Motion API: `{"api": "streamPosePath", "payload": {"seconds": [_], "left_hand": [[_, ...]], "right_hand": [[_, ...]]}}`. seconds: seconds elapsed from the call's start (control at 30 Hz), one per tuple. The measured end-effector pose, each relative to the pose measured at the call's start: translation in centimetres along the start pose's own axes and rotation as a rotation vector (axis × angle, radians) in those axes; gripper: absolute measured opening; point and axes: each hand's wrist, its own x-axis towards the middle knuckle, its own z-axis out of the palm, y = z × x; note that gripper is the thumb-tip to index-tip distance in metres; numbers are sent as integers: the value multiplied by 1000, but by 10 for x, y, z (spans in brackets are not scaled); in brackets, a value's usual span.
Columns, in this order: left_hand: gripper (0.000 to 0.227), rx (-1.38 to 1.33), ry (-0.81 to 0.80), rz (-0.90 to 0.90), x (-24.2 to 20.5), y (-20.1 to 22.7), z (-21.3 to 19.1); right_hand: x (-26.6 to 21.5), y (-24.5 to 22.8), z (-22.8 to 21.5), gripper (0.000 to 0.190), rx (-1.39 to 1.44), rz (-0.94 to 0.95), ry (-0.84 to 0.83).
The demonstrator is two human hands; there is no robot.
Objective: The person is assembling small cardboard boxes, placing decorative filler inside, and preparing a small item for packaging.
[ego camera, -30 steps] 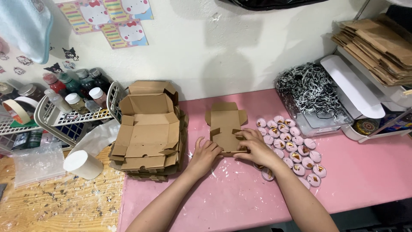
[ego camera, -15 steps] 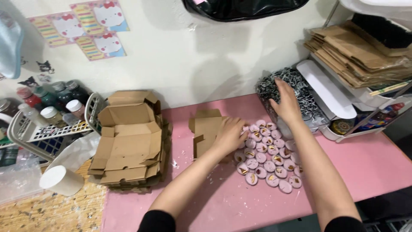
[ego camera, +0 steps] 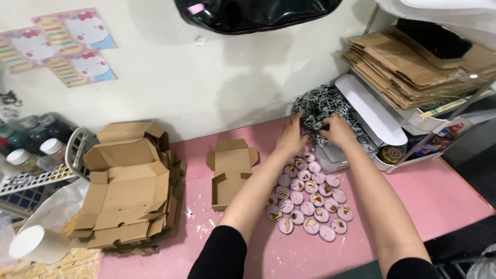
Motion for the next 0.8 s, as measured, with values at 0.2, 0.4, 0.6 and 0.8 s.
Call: {"api": "streamPosePath", "payload": {"seconds": [0.2,0.4,0.6,0.8], "left_hand": [[50,35,-72,125,20,34,18],[20,-175,102,91,44,12,46],[17,-179,-18,46,29,35,33],[16,-478,-86,-92,29,50,24]], "right_hand": [[-15,21,3,33,402,-188,216],[-40,-14,-44,90,688,-48,-14],[-20,44,17,48,256,-63,19],[-11,92,51,33,113,10,67]]}}
